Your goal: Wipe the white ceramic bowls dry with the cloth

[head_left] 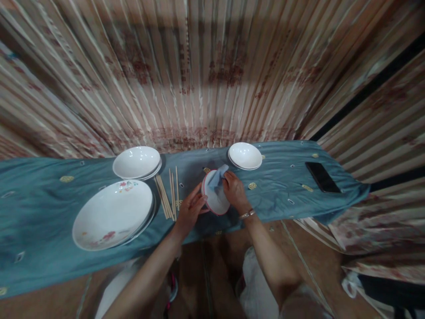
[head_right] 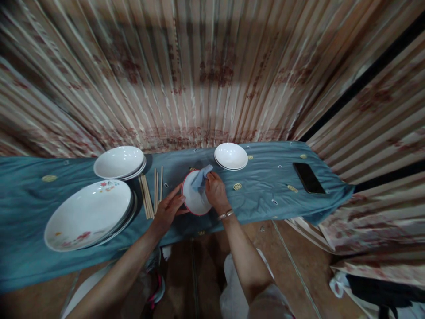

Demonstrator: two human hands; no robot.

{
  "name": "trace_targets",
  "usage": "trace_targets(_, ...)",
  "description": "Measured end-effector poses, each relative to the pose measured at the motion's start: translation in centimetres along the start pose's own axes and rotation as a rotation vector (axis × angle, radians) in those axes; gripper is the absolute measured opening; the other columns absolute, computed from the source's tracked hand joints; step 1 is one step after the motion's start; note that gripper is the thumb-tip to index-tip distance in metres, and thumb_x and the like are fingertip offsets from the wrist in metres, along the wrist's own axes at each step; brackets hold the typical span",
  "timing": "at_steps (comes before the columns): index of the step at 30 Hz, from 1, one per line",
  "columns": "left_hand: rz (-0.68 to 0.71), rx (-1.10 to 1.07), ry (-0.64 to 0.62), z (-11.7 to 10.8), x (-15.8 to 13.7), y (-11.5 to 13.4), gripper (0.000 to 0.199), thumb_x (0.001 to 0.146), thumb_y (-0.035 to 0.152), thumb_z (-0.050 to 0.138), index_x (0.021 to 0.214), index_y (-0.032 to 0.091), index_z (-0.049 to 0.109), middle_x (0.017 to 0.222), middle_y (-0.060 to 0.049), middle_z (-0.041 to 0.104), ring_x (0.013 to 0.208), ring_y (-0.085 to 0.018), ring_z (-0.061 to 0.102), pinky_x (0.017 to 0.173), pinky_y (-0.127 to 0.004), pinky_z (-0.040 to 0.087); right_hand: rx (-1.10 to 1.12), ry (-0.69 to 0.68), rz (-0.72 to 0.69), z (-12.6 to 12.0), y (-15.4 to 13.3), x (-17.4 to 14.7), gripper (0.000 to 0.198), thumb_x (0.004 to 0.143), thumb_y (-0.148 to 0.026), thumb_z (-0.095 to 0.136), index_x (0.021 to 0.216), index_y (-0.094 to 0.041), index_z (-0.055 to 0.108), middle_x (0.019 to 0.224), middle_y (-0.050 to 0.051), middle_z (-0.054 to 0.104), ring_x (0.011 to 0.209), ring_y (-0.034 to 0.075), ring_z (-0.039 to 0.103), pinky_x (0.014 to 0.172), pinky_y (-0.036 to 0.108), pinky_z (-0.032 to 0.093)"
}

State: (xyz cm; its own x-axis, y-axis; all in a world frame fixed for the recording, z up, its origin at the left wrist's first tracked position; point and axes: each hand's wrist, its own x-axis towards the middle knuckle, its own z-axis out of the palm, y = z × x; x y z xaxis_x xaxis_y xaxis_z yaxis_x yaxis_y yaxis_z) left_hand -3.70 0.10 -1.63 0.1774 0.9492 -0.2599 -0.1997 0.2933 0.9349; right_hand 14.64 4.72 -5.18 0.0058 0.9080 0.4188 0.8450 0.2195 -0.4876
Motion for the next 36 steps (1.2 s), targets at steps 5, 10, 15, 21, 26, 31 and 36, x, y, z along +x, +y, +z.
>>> trace_targets(5,-0.011,0.005,0.011,0.0,0.0,-0.1,0.07,0.073,0.04,0.075,0.137,0.021,0.053,0.105,-0.005,0.073,0.099,-0.025,0.067,0.071,-0.033,0.062,-0.076,-0.021,0.016,-0.4,0.3,-1.2,0.027,0.09,-0.01,0.04,0.105,-0.014,0.062,0.104,0.015,0.067,0.099,0.024,0.062,0.091,0.035,0.048)
trace_targets(10,-0.004,0.001,0.008,-0.1,0.1,-0.3,0.072,0.073,0.041,0.075,0.138,0.02,0.052,0.105,-0.005,0.073,0.101,-0.025,0.067,0.072,-0.034,0.062,-0.199,-0.044,0.012,-0.8,0.3,-2.5,0.026,0.093,-0.01,0.04,0.108,-0.015,0.061,0.104,0.014,0.068,0.098,0.022,0.062,0.09,0.032,0.047)
trace_targets(15,-0.005,-0.001,0.013,-0.1,0.2,-0.4,0.07,0.074,0.039,0.074,0.137,0.02,0.052,0.106,-0.005,0.073,0.1,-0.025,0.067,0.07,-0.033,0.062,-0.295,-0.099,0.017,-1.4,-0.1,-4.1,0.027,0.092,-0.007,0.039,0.107,-0.012,0.062,0.103,0.015,0.067,0.095,0.023,0.06,0.088,0.033,0.046)
trace_targets(21,-0.01,0.009,0.022,0.1,0.3,-0.3,0.069,0.074,0.038,0.074,0.137,0.02,0.052,0.106,-0.005,0.073,0.1,-0.025,0.067,0.069,-0.033,0.063,-0.365,-0.181,-0.02,-2.3,-0.8,-5.2,0.024,0.088,-0.006,0.044,0.098,-0.013,0.065,0.104,0.015,0.065,0.095,0.024,0.058,0.088,0.035,0.045)
trace_targets(26,-0.005,0.012,0.028,0.1,0.2,-0.2,0.069,0.075,0.038,0.074,0.138,0.019,0.052,0.105,-0.005,0.073,0.097,-0.024,0.067,0.068,-0.032,0.062,-0.369,-0.218,-0.053,-2.9,-1.3,-5.8,0.023,0.087,-0.006,0.046,0.095,-0.013,0.066,0.106,0.016,0.064,0.099,0.025,0.057,0.091,0.037,0.045)
trace_targets(31,-0.006,0.008,0.018,0.1,0.3,-0.3,0.072,0.073,0.039,0.074,0.138,0.017,0.051,0.102,-0.005,0.073,0.093,-0.023,0.067,0.068,-0.032,0.062,-0.29,-0.252,-0.126,-3.2,-1.7,-6.6,0.021,0.088,-0.008,0.047,0.091,-0.015,0.066,0.107,0.014,0.064,0.1,0.024,0.057,0.093,0.038,0.046)
trace_targets(36,-0.002,0.015,0.0,0.0,0.2,-0.3,0.071,0.072,0.042,0.074,0.136,0.02,0.053,0.098,-0.004,0.073,0.089,-0.022,0.068,0.069,-0.032,0.062,-0.079,-0.288,-0.142,-3.3,-1.8,-7.1,0.023,0.084,-0.007,0.049,0.091,-0.017,0.068,0.107,0.01,0.066,0.1,0.021,0.06,0.095,0.035,0.048)
